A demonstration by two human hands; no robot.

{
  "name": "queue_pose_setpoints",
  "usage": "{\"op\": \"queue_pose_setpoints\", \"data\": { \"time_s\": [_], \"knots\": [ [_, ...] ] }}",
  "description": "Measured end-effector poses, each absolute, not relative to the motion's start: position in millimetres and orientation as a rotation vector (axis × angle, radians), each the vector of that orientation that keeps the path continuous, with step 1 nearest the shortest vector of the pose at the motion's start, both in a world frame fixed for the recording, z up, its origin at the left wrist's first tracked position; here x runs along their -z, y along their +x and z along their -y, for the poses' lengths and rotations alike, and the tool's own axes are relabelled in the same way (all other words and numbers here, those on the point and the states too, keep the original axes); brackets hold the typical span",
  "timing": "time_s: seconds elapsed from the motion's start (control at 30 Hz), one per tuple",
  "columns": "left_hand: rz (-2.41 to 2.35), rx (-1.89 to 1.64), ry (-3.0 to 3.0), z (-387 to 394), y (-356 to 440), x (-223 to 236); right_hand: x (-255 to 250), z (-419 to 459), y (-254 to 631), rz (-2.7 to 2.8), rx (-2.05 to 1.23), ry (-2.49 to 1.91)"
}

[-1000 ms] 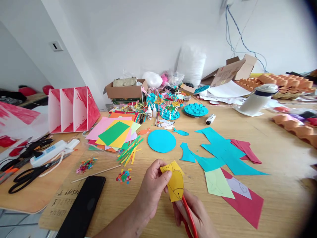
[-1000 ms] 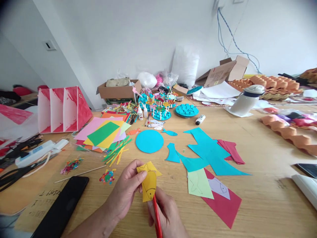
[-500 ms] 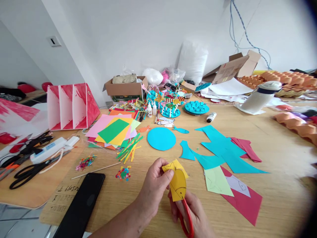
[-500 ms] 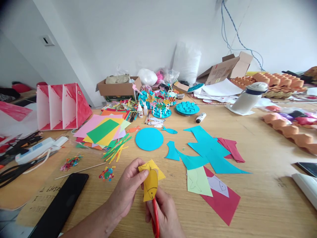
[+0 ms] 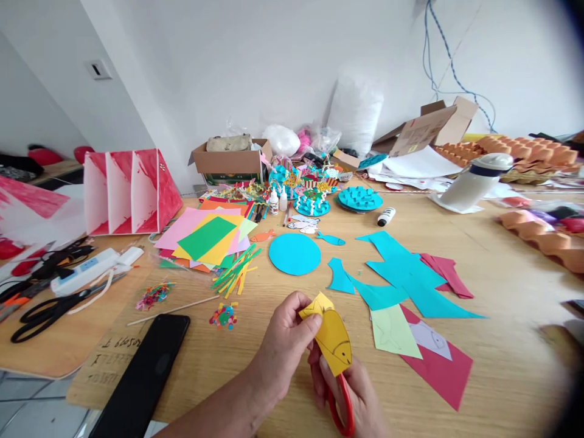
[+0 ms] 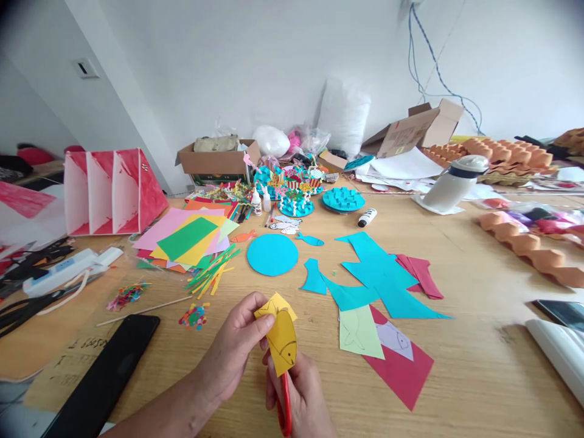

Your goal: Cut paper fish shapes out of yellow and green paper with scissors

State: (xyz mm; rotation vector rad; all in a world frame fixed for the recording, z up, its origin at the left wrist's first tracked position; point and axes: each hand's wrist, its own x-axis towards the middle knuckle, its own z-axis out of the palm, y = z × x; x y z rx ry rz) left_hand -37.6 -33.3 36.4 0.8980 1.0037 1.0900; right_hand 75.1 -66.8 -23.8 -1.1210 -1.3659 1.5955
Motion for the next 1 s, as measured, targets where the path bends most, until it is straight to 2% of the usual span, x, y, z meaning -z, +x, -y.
{"op": "queue_pose_setpoints", "data": {
  "time_s": [1.0],
  "knots": [
    [-1.070, -1.061, 1.025, 33.1, -37.8, -29.6, 24.9, 69.1, 77.5, 1.315, -1.607, -1.150]
  ]
}}
